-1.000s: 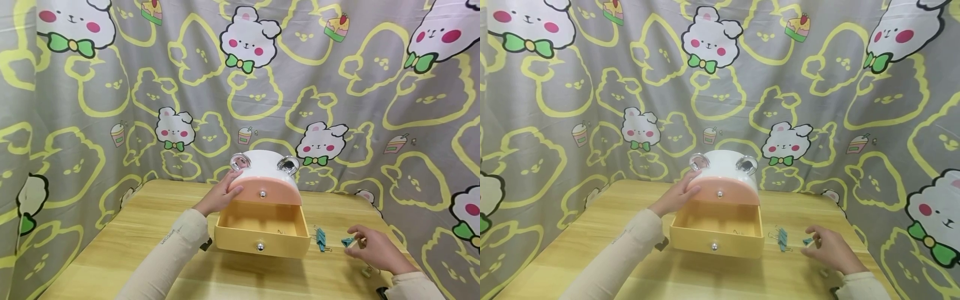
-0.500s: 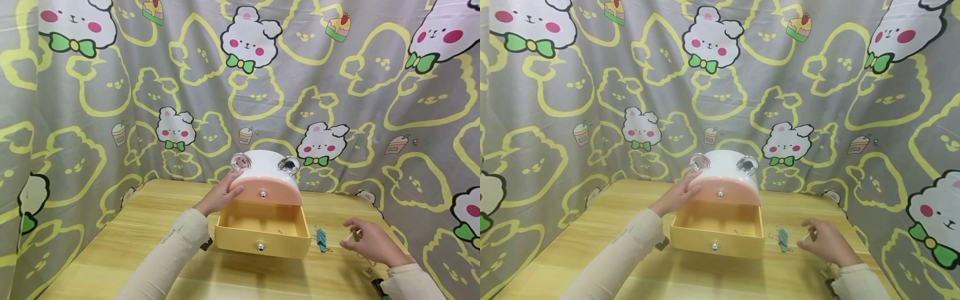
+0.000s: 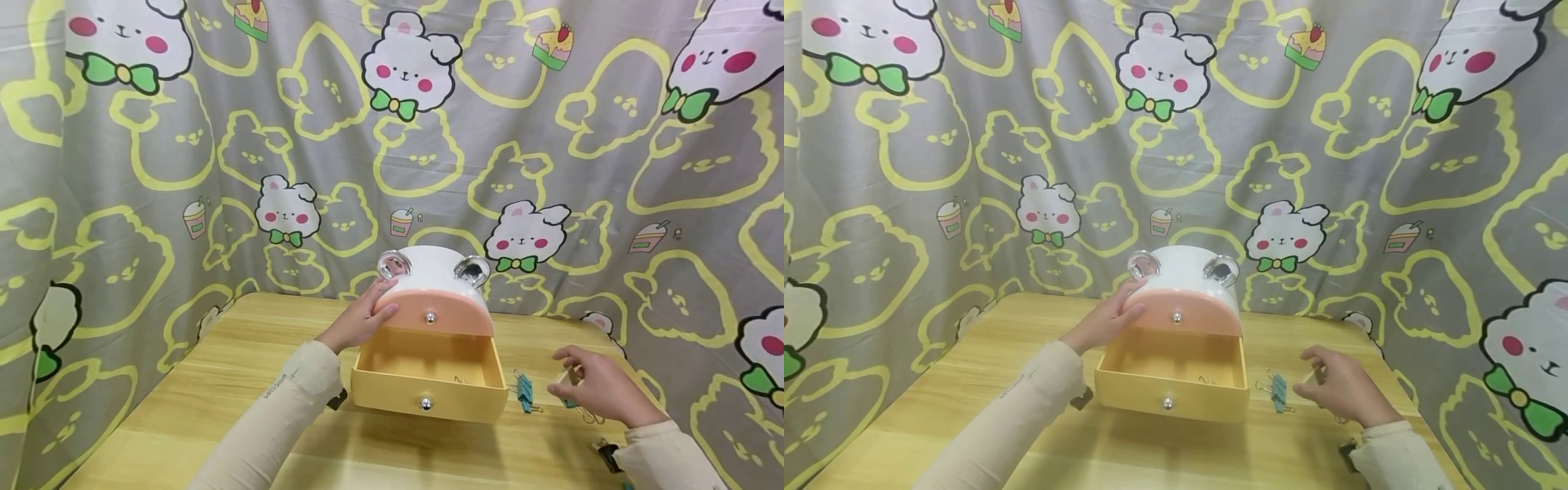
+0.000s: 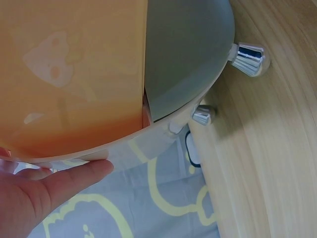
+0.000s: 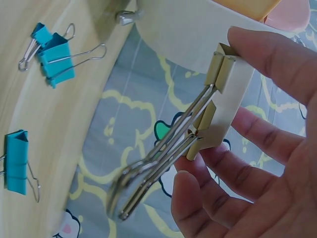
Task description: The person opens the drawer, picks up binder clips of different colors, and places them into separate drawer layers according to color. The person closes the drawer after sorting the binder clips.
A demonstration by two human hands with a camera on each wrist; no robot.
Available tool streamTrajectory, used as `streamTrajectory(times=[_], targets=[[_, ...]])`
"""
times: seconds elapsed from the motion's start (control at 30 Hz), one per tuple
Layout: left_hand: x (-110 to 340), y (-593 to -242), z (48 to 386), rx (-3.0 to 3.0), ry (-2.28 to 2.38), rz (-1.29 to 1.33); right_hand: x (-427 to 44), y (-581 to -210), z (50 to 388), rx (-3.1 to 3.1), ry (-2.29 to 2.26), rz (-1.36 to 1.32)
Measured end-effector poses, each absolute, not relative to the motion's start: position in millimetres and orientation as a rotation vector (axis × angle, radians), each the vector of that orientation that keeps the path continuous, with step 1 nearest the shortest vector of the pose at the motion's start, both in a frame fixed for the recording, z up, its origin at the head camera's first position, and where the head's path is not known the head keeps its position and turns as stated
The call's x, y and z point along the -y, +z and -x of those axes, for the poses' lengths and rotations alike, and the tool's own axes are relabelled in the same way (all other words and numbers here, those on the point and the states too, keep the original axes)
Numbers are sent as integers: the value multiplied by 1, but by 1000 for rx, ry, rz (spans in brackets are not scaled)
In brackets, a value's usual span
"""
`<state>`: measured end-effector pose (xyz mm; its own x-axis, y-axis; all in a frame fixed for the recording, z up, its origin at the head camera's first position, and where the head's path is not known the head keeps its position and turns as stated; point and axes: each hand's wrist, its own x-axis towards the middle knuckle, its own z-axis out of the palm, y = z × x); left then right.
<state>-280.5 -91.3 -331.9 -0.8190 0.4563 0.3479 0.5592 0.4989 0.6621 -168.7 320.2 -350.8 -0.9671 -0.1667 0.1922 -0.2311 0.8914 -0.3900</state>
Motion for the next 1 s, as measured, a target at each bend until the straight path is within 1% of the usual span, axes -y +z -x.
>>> streamTrajectory(times=[1.0], targets=[[92,-335,282,2607,-1235,880,-294,-333,176,2798,624,-389]])
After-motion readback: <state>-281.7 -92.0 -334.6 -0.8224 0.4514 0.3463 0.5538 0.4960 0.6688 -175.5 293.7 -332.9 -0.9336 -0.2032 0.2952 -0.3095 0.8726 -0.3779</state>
